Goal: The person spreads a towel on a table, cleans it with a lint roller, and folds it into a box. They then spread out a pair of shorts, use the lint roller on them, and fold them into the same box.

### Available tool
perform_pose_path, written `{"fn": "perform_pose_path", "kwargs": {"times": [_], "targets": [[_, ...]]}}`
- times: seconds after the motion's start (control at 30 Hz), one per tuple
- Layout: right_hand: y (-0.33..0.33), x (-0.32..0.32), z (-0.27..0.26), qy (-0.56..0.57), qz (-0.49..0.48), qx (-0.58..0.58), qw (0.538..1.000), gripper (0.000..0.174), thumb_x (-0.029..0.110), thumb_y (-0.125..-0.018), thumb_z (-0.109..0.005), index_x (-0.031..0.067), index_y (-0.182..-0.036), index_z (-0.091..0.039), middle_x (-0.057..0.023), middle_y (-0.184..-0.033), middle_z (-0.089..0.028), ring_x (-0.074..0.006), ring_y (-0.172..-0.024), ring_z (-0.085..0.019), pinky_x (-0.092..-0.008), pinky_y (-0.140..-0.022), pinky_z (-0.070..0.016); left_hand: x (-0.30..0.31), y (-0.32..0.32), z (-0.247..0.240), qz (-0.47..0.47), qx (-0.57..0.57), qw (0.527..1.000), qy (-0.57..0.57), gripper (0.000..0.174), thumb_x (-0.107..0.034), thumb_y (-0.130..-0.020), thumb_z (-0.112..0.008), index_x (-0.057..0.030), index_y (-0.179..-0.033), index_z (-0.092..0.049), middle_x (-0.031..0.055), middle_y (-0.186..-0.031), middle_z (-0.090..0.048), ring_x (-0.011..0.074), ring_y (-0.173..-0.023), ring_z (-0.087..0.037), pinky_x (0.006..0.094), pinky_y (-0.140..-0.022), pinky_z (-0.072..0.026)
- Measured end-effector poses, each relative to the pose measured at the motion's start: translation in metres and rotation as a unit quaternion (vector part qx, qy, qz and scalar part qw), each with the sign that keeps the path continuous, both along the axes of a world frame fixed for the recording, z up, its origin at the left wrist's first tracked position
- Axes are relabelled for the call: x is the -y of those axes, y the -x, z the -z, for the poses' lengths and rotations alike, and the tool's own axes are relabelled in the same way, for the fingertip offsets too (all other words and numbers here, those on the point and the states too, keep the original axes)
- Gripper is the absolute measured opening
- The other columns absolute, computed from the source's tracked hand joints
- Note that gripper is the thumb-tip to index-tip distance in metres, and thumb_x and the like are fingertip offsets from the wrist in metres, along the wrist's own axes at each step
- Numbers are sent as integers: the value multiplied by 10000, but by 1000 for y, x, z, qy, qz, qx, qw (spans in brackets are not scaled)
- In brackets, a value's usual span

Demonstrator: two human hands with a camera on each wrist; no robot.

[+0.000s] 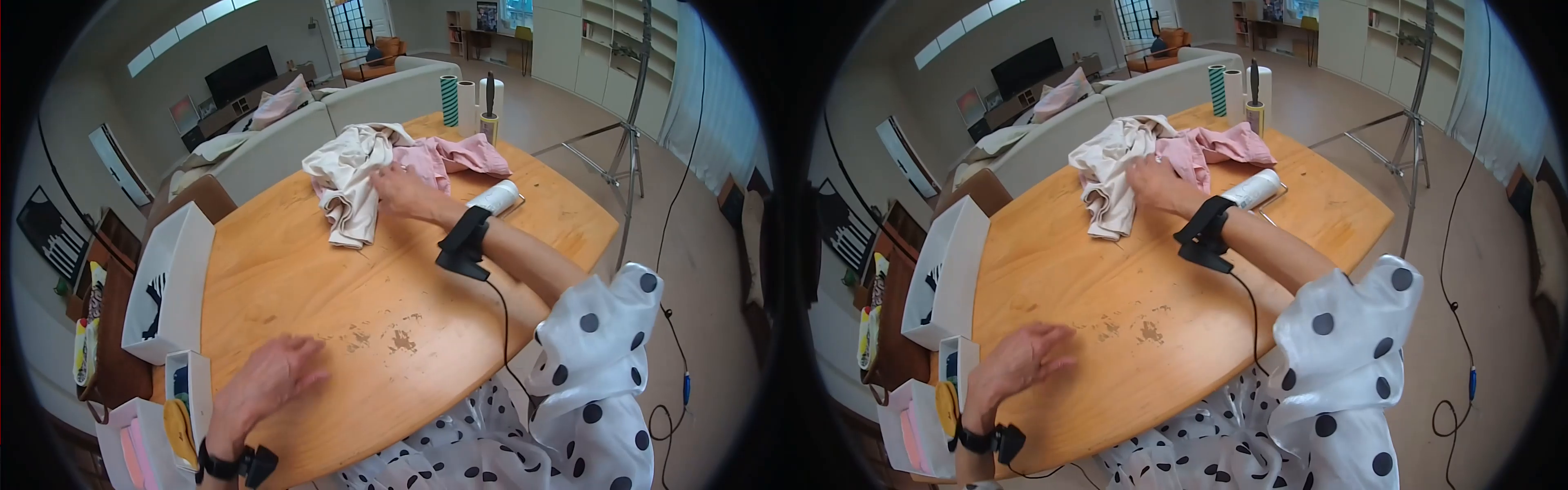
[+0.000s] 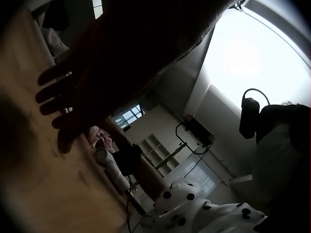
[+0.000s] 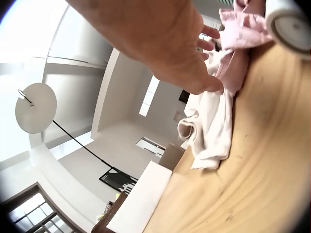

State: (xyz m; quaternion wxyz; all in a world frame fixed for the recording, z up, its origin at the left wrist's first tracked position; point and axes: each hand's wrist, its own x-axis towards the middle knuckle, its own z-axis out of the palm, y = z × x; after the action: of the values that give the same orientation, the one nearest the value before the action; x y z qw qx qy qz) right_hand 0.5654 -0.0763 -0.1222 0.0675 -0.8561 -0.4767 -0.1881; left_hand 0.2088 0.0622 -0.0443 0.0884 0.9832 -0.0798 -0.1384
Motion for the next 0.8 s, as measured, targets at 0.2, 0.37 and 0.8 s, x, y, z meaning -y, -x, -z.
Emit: {"fn": "perform_pose_path", "kwargs": {"times": [0.2,0.37,0.8], "targets": [[-30,58,-16,-33,38,37,998,470,270,-797,-672,26,-1190,-588,-271,-1183,-565,-437,-1094,-559,-555,-891,-472,-26,-109,39,43,254,966,-8,523,-310,-882,-702,-12,-1281,-541,244,-1391,-479,414,-1236,-487,455,-1019,-441],[-54,52,-2,35,85,-55,994,586,305,-812,-704,131,-1343,-530,-300,-1250,-500,-440,-1009,-606,-520,-850,-515,-17,-199,69,-2,310,951,14,653,-402,-881,-690,-27,-1373,-483,283,-1532,-272,455,-1306,-403,551,-1056,-394],[-109,50,-17,-103,-56,-142,983,226,104,-885,-569,15,-1053,-691,-277,-1105,-578,-414,-888,-654,-446,-731,-541,-33,-251,115,-65,264,962,16,556,-42,-854,-549,-4,-1399,-442,278,-1565,-196,500,-1338,-336,549,-1089,-394]]}}
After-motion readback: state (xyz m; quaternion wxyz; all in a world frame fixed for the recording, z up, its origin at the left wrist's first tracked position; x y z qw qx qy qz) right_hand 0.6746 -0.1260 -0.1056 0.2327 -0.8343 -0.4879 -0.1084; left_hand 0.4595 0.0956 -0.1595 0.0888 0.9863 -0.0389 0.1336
